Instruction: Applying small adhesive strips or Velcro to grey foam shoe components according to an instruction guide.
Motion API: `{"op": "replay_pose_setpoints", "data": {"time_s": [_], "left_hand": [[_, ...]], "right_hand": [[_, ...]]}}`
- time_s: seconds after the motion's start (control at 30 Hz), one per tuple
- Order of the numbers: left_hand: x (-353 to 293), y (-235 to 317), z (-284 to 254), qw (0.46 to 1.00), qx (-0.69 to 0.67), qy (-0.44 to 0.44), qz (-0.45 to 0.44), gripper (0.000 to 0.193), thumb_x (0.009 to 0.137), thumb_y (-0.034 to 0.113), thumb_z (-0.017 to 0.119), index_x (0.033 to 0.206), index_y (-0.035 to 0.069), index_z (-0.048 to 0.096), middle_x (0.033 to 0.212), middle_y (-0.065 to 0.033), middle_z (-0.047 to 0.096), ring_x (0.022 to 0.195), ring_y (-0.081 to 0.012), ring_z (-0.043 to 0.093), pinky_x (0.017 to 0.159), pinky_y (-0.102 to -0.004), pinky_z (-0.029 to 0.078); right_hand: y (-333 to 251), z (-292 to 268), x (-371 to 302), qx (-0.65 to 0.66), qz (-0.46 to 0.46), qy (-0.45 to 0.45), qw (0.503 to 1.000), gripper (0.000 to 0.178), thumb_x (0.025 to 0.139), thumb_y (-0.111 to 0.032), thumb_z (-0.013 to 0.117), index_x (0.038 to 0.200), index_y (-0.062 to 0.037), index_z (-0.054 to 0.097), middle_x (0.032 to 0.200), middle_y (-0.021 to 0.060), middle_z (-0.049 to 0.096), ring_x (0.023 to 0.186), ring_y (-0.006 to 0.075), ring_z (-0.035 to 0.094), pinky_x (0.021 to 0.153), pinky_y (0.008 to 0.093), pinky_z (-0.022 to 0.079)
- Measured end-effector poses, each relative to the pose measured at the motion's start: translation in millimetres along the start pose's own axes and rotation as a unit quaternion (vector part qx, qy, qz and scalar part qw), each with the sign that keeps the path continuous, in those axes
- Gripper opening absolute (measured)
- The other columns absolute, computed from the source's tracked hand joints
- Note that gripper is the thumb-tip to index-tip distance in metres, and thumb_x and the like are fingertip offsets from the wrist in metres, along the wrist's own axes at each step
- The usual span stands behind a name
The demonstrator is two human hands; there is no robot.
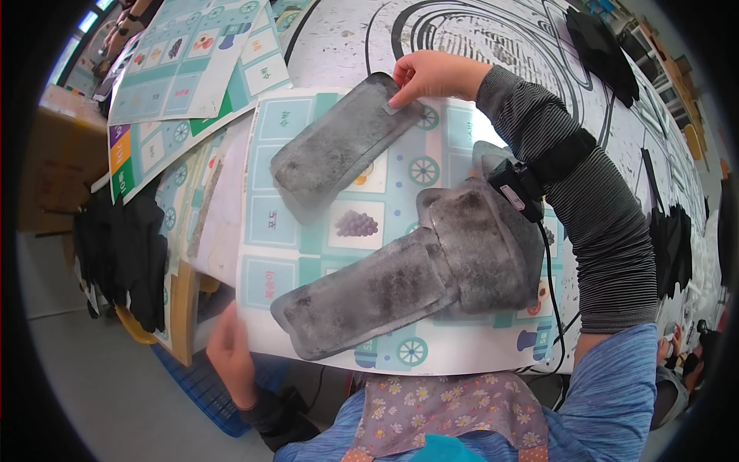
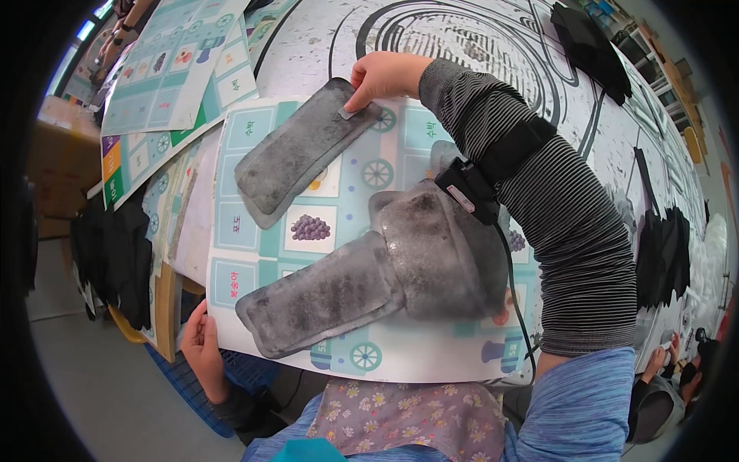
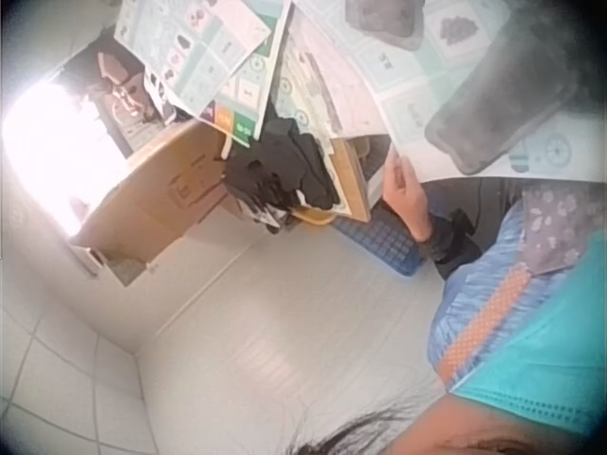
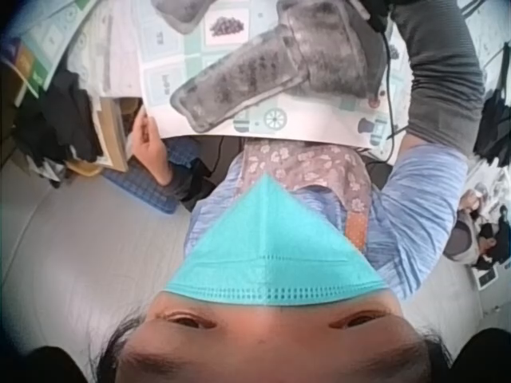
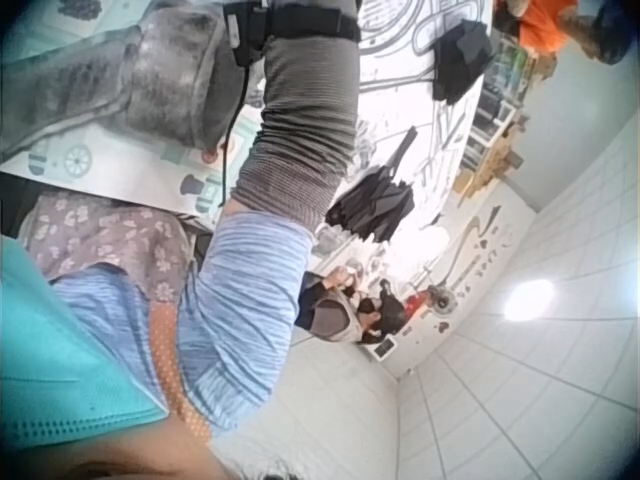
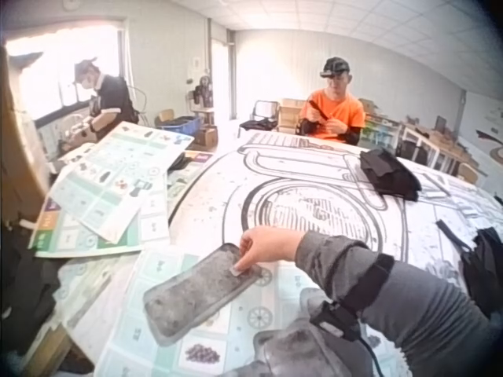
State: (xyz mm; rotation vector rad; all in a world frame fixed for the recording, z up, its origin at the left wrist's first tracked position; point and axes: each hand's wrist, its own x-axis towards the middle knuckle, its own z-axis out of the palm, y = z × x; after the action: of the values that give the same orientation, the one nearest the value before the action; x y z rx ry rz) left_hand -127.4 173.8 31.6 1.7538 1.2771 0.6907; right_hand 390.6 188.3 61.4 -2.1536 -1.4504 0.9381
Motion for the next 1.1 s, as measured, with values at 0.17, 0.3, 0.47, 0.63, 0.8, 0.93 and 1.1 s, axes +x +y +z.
{"op": "replay_pose_setpoints", "data": {"time_s": [0.17, 0.3, 0.47, 0.63, 0.8, 0.93, 1.1], "left_hand": [[1, -4, 0, 0.999, -0.044, -0.025, 0.005, 0.034, 0.095, 0.001, 0.051, 0.128, -0.006, 0.056, 0.106, -0.0096, 0.066, 0.095, -0.0139, 0.060, 0.087, -0.0254, 0.044], [4, -10, 1, 0.995, -0.095, -0.035, -0.016, 0.042, 0.096, 0.003, 0.049, 0.138, -0.005, 0.047, 0.110, -0.0109, 0.064, 0.094, -0.0125, 0.060, 0.085, -0.0245, 0.046], [6, 0, 9, 0.988, -0.139, -0.056, -0.039, 0.048, 0.094, 0.003, 0.052, 0.141, -0.006, 0.042, 0.124, -0.0163, 0.060, 0.108, -0.0175, 0.060, 0.095, -0.0289, 0.046], [3, 4, 9, 0.990, -0.113, -0.078, -0.041, 0.051, 0.094, 0.003, 0.053, 0.142, -0.007, 0.040, 0.128, -0.0181, 0.059, 0.113, -0.0196, 0.060, 0.099, -0.0307, 0.045], [0, 6, 10, 0.990, -0.119, -0.067, -0.036, 0.050, 0.095, 0.003, 0.053, 0.142, -0.008, 0.039, 0.129, -0.0177, 0.058, 0.114, -0.0195, 0.060, 0.099, -0.0309, 0.045], [-1, 2, 11, 0.989, -0.129, -0.068, -0.034, 0.050, 0.095, 0.002, 0.053, 0.142, -0.008, 0.039, 0.130, -0.0175, 0.057, 0.114, -0.0195, 0.060, 0.099, -0.0308, 0.045], [-5, 3, 13, 0.988, -0.137, -0.066, -0.030, 0.049, 0.096, 0.003, 0.054, 0.142, -0.007, 0.040, 0.131, -0.0159, 0.056, 0.116, -0.0188, 0.057, 0.102, -0.0309, 0.043]], "right_hand": [[-3, 1, -6, 0.054, -0.001, 0.019, 0.998, 0.034, 0.073, -0.021, 0.085, 0.098, -0.0058, 0.067, 0.091, 0.0053, 0.064, 0.086, 0.0159, 0.058, 0.079, 0.0277, 0.046], [-15, -4, -5, 0.051, 0.052, -0.018, 0.997, 0.032, 0.074, -0.019, 0.084, 0.098, -0.0064, 0.067, 0.090, 0.0047, 0.064, 0.084, 0.0160, 0.057, 0.078, 0.0282, 0.046], [-11, -15, -1, 0.074, 0.055, -0.046, 0.995, 0.025, 0.074, -0.016, 0.079, 0.095, -0.0073, 0.068, 0.086, 0.0024, 0.063, 0.082, 0.0151, 0.056, 0.077, 0.0270, 0.044], [-31, -26, -23, 0.049, -0.022, -0.020, 0.998, 0.019, 0.078, -0.019, 0.072, 0.093, -0.0077, 0.067, 0.082, 0.0010, 0.062, 0.081, 0.0131, 0.054, 0.076, 0.0284, 0.045], [-41, -20, -43, 0.217, -0.034, -0.022, 0.975, 0.033, 0.086, -0.026, 0.067, 0.112, -0.0063, 0.062, 0.094, 0.0038, 0.065, 0.087, 0.0156, 0.062, 0.085, 0.0329, 0.052], [-44, -28, -60, 0.361, -0.017, -0.096, 0.928, 0.040, 0.091, -0.033, 0.065, 0.120, -0.0056, 0.060, 0.108, 0.0091, 0.068, 0.099, 0.0207, 0.067, 0.094, 0.0409, 0.053], [-42, -26, -70, 0.419, -0.086, -0.128, 0.895, 0.047, 0.098, -0.044, 0.058, 0.123, -0.0043, 0.059, 0.120, 0.0136, 0.066, 0.114, 0.0271, 0.065, 0.098, 0.0530, 0.052]]}}
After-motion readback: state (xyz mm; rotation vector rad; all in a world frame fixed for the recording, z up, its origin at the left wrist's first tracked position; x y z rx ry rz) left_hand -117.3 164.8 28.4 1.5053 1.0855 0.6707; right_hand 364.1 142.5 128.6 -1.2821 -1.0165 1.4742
